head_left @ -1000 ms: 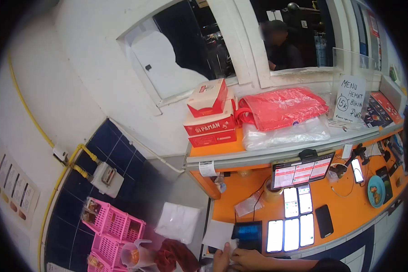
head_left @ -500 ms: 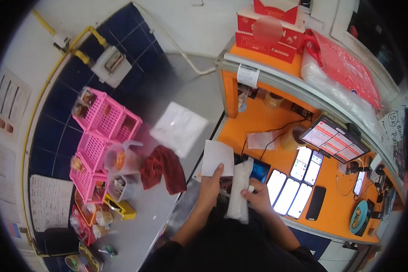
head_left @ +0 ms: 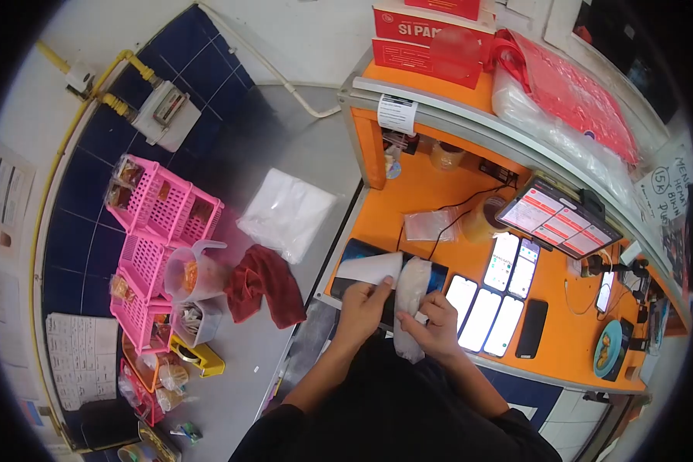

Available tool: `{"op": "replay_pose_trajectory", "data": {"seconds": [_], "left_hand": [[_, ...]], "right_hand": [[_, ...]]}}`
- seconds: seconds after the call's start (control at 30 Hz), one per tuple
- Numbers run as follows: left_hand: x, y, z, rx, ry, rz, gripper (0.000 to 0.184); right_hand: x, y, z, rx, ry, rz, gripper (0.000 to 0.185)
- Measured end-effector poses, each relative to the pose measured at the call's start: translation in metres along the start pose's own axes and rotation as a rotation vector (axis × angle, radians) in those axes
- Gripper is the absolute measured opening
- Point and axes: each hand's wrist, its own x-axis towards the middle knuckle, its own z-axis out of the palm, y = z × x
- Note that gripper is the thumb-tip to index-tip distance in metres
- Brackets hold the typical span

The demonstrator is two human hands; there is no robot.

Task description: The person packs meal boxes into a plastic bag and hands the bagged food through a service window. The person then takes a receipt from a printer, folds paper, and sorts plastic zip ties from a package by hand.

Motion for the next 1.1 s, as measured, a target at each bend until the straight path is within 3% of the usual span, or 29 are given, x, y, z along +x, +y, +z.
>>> {"op": "replay_pose_trajectory", "data": {"seconds": [0.03,0.07,0.1,0.13,0.2,0.23,0.27,0.33,0.43,0.5,0.63,0.7,0.77,0.8,0.87,0.97,1.07,1.1], "left_hand": [[0.001,0.002,-0.003,0.005,-0.009,0.001,0.025],[0.003,0.005,-0.006,-0.106,0.18,0.105,0.023],[0.006,0.01,-0.01,-0.218,0.368,0.209,0.022],[0.007,0.018,-0.017,-0.214,0.353,0.21,0.022],[0.011,0.038,-0.027,-0.238,0.309,0.375,0.02],[0.032,0.025,-0.029,0.102,0.35,0.669,0.015],[0.042,0.031,-0.022,0.096,0.33,0.678,0.015],[0.071,0.051,-0.002,0.706,0.273,1.084,0.02],[0.147,0.037,0.031,0.867,0.189,1.032,0.022],[0.195,0.022,0.041,1.336,-0.021,0.802,0.03],[0.173,0.037,0.045,1.446,-0.007,0.706,0.039],[0.13,0.052,0.042,0.483,-0.248,0.364,0.046],[0.074,0.047,0.043,-0.114,-0.558,0.068,0.052],[0.053,0.041,0.043,-0.118,-0.538,0.05,0.052],[0.02,0.031,0.039,-0.623,-0.657,-0.046,0.055],[0.0,0.033,0.021,-0.406,-0.428,0.003,0.057],[-0.02,0.017,0.0,-0.442,-0.212,0.045,0.054],[-0.025,0.01,-0.003,-0.489,-0.15,0.06,0.05]], "right_hand": [[-0.002,0.001,0.0,-0.004,0.069,-0.001,0.016],[-0.003,0.003,-0.002,-0.007,0.079,0.002,0.016],[-0.006,0.006,-0.003,0.289,0.178,0.199,0.016],[-0.009,0.011,-0.005,0.587,0.277,0.394,0.016],[-0.018,0.021,-0.02,0.603,0.226,0.448,0.025],[-0.017,0.019,-0.026,0.623,0.205,0.472,0.025],[-0.018,0.019,-0.031,0.644,0.182,0.496,0.025],[-0.023,0.019,-0.037,0.671,0.166,0.527,0.023],[-0.022,0.013,-0.043,0.673,0.121,0.551,0.022],[-0.019,0.008,-0.045,0.683,0.156,0.524,0.023],[-0.025,0.023,-0.048,0.587,0.225,0.439,0.027],[-0.021,0.023,-0.052,0.728,0.176,0.441,0.028],[-0.017,0.021,-0.053,0.924,0.032,0.475,0.03],[-0.013,0.019,-0.05,0.935,0.017,0.494,0.03],[-0.002,0.012,-0.041,0.79,-0.202,0.368,0.033],[0.01,-0.008,-0.026,0.605,-0.416,0.343,0.029],[0.02,-0.035,-0.012,0.35,-0.603,0.273,0.022],[0.019,-0.038,-0.007,0.221,-0.584,0.115,0.022]]}}
